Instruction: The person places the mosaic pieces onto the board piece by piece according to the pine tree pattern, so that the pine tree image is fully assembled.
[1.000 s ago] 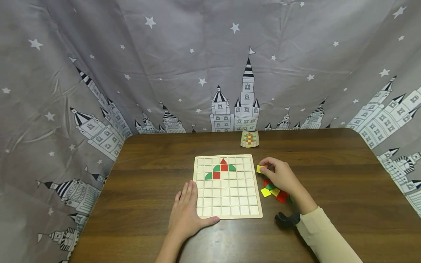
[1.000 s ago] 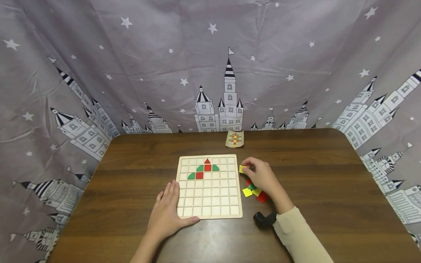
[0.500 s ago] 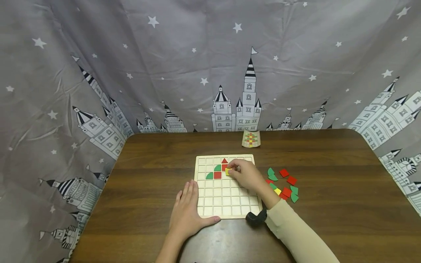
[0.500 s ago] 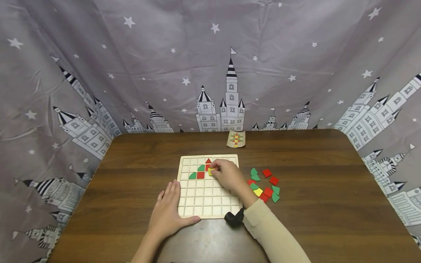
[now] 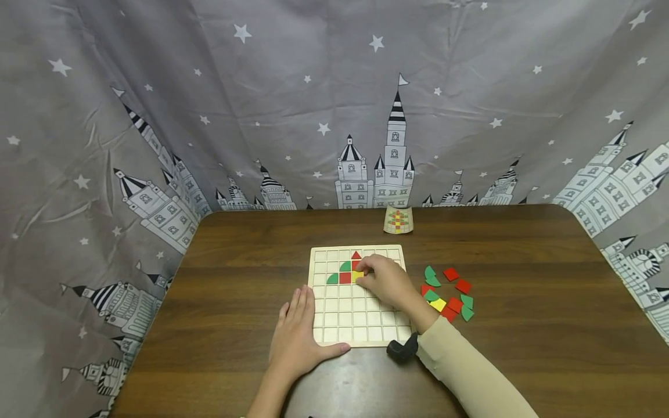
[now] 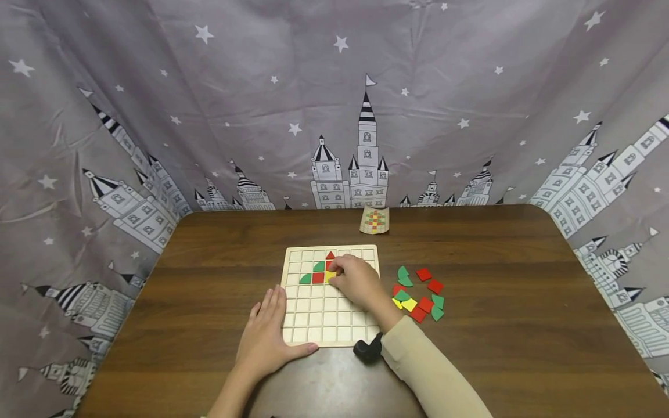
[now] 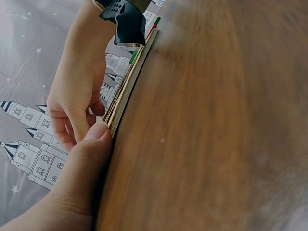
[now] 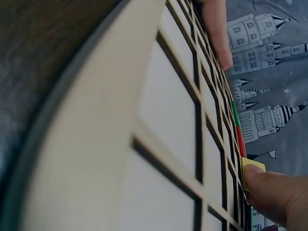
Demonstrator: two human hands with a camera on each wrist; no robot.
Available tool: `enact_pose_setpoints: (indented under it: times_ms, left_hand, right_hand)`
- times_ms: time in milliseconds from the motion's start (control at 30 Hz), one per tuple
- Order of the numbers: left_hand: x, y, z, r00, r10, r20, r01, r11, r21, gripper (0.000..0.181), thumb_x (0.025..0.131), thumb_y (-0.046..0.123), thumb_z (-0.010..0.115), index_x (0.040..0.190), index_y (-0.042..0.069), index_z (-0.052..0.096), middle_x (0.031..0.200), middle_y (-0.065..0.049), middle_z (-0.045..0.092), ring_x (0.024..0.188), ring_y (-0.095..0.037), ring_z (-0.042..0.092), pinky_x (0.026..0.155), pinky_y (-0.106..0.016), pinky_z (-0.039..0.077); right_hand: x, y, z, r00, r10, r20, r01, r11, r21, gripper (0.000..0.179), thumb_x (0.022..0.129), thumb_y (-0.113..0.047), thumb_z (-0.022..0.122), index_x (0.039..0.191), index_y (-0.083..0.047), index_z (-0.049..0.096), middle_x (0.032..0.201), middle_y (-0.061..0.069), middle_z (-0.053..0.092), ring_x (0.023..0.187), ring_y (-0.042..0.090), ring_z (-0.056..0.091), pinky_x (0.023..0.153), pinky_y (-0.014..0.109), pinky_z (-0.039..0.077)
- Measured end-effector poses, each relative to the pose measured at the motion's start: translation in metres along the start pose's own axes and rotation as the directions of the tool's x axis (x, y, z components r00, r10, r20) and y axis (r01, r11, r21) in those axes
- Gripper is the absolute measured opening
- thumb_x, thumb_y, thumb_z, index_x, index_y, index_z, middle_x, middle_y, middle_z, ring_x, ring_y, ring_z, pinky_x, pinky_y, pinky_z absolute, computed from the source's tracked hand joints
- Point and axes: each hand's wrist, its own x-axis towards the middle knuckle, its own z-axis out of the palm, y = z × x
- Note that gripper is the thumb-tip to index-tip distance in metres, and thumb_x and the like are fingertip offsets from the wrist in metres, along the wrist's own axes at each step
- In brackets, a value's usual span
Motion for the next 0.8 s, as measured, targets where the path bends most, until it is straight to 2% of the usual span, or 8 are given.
enact_pose_setpoints:
  times_ms: [233, 400, 667, 800]
  left_hand:
    - [0.0011, -0.0012, -0.0007, 0.999, -0.013, 0.037, 0.012, 1.000, 0.010, 0.142, 0.058, 0.098, 0.053, 0.159, 0.006, 0.013, 0.167, -0.010, 0.013, 0.156, -0.025, 0.011, 0.124, -0.046, 0.015]
    - [0.0010, -0.0011, -0.0005, 0.999, -0.009, 0.033, 0.008, 1.000, 0.015, 0.142, 0.058, 0.098, 0.053, 0.159, 0.006, 0.014, 0.167, -0.010, 0.014, 0.156, -0.025, 0.011, 0.124, -0.046, 0.015]
    - [0.0002, -0.0005, -0.0004, 1.000, -0.002, 0.004, 0.002, 1.000, 0.013, 0.141, 0.058, 0.096, 0.055, 0.158, 0.003, 0.019, 0.166, -0.011, 0.018, 0.155, -0.027, 0.016, 0.123, -0.048, 0.018]
    - [0.0001, -0.0006, -0.0003, 1.000, -0.007, 0.013, 0.007, 1.000, 0.011, 0.142, 0.057, 0.097, 0.055, 0.158, 0.004, 0.017, 0.167, -0.011, 0.017, 0.155, -0.026, 0.015, 0.124, -0.047, 0.017]
  right_hand:
    - [-0.0008, -0.0017, 0.0014, 1.000, -0.014, -0.011, 0.013, 0.998, -0.056, 0.020, 0.083, -0.025, 0.080, 0.101, -0.020, 0.074, 0.100, -0.010, 0.063, 0.091, 0.011, 0.061, 0.083, 0.033, 0.052]
    - [-0.0015, 0.0000, 0.0026, 0.999, -0.040, -0.008, 0.039, 0.994, -0.100, 0.024, 0.083, -0.028, 0.081, 0.104, -0.019, 0.075, 0.102, -0.009, 0.064, 0.089, 0.010, 0.060, 0.081, 0.032, 0.052]
    - [-0.0016, 0.0011, 0.0033, 0.997, -0.075, -0.008, 0.073, 0.992, -0.106, 0.024, 0.084, -0.028, 0.080, 0.105, -0.017, 0.077, 0.100, -0.009, 0.064, 0.085, 0.009, 0.059, 0.076, 0.030, 0.051]
    - [-0.0020, 0.0018, 0.0033, 0.996, -0.083, -0.013, 0.082, 0.992, -0.101, 0.024, 0.084, -0.027, 0.080, 0.105, -0.016, 0.078, 0.098, -0.010, 0.064, 0.084, 0.008, 0.060, 0.073, 0.028, 0.050]
